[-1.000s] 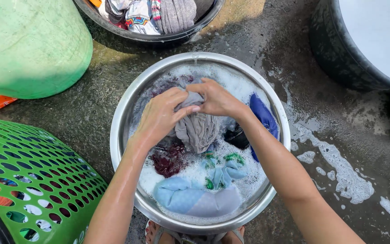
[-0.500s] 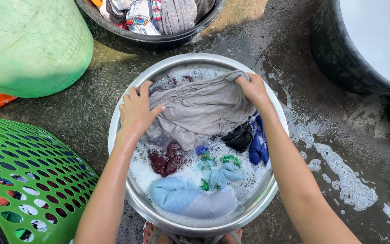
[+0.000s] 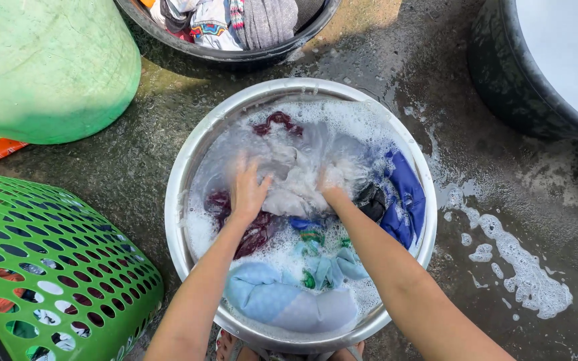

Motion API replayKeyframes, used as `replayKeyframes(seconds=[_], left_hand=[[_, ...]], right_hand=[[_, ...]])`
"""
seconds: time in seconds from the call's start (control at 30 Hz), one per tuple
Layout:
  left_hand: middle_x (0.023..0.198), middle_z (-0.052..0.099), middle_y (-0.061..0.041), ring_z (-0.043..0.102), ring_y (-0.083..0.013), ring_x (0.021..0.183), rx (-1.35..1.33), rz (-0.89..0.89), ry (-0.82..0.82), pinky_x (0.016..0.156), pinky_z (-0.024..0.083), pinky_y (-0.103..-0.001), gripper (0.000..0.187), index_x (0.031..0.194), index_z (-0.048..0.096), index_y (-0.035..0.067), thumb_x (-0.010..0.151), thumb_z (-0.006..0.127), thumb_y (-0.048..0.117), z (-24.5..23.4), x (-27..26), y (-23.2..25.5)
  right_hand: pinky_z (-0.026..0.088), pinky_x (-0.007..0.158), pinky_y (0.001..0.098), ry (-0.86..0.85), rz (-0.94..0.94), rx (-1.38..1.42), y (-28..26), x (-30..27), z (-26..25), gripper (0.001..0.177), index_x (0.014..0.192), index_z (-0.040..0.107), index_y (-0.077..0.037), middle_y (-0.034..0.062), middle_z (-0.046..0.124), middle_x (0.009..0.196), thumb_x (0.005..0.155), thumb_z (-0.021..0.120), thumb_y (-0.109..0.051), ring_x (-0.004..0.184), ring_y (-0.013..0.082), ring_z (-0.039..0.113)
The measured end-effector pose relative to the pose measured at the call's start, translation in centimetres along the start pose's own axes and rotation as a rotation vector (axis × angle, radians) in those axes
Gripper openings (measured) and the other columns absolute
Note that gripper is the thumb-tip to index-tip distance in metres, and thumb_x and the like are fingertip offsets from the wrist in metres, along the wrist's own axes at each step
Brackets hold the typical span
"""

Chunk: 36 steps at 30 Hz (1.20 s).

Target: The person washes several items of clothing by hand in a metal basin filled with soapy water, scrubbing, wringing, and moving them into a separate basket.

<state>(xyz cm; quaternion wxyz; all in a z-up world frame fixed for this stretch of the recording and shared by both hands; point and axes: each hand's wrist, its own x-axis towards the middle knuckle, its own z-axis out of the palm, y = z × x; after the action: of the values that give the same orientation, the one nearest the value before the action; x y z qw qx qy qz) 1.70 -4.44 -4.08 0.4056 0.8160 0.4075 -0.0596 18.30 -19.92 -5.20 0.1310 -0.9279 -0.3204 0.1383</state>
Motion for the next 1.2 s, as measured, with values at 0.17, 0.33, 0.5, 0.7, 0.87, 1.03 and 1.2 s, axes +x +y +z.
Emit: replayKeyframes(seconds=[0.17,0.33,0.5,0.7,0.87,1.03,1.2], left_hand=[[0.134,0.060,-0.020,0.057,-0.0347,0.128,-1.403,-0.155,-0.245,0.111,0.047,-0.046,0.065,0.141,0.056,0.017,0.089,0.063,0.055,-3.1,-2.9,6.2],[0.136,0.062,-0.021,0.060,-0.0344,0.128,-1.836,0.051,-0.410,0.111,0.048,-0.046,0.067,0.142,0.054,0.011,0.091,0.059,0.055,-5.4,-7.1,5.9],[0.137,0.063,-0.023,0.063,-0.0341,0.128,-1.656,-0.238,-0.211,0.111,0.048,-0.047,0.070,0.142,0.052,0.005,0.093,0.055,0.054,-6.4,-5.3,5.3],[0.148,0.040,-0.032,0.047,-0.0441,0.136,-0.166,-0.111,-0.087,0.110,0.041,-0.059,0.091,0.152,0.032,0.004,0.090,0.058,0.064,-13.0,-7.0,8.3],[0.164,-0.007,-0.032,0.004,-0.0576,0.147,0.641,-0.042,-0.182,0.103,0.022,-0.079,0.127,0.165,0.000,0.016,0.075,0.073,0.068,-4.1,-5.1,11.1],[0.165,-0.001,-0.029,0.007,-0.0523,0.149,0.782,0.182,-0.202,0.109,0.019,-0.073,0.133,0.164,0.000,0.015,0.068,0.079,0.062,4.2,1.6,2.0],[0.166,0.004,-0.026,0.009,-0.0471,0.152,0.175,0.286,-0.229,0.115,0.016,-0.067,0.139,0.162,0.001,0.013,0.061,0.086,0.057,2.2,0.8,-0.9]], right_hand=[[0.050,0.083,0.0504,0.321,-0.252,0.420,-11.8,-7.6,-6.3,0.037,0.096,0.071,0.000,0.0223,0.070,0.093,0.075,0.081,-0.028,0.089,0.0402,0.066],[0.048,0.057,0.0413,0.264,-0.736,0.695,-19.3,-14.7,-9.1,0.030,0.081,0.070,-0.006,0.0129,0.058,0.067,0.086,0.084,-0.032,0.057,0.0263,0.060],[0.053,0.055,0.0458,0.424,-0.558,0.172,-9.3,-1.3,-5.4,0.037,0.072,0.065,-0.008,0.0139,0.065,0.065,0.080,0.080,-0.041,0.060,0.0338,0.067],[0.050,0.076,0.0519,0.410,0.140,0.227,0.4,1.1,-7.6,0.038,0.105,0.063,-0.005,0.0210,0.069,0.098,0.089,0.072,-0.037,0.091,0.0425,0.066],[0.042,0.094,0.0576,0.116,-0.068,0.045,-3.7,-2.7,-3.3,0.041,0.119,0.055,-0.009,0.0201,0.059,0.122,0.087,0.067,-0.031,0.114,0.0403,0.056],[0.038,0.104,0.0573,-0.027,-0.223,-0.165,-1.3,-4.5,1.7,0.055,0.135,0.050,-0.008,0.0234,0.055,0.132,0.092,0.063,-0.040,0.125,0.0418,0.051],[0.045,0.096,0.0471,-0.060,-0.113,-0.081,-0.6,-3.9,-0.7,0.047,0.131,0.056,-0.006,0.0177,0.063,0.122,0.095,0.063,-0.036,0.114,0.0329,0.060]])
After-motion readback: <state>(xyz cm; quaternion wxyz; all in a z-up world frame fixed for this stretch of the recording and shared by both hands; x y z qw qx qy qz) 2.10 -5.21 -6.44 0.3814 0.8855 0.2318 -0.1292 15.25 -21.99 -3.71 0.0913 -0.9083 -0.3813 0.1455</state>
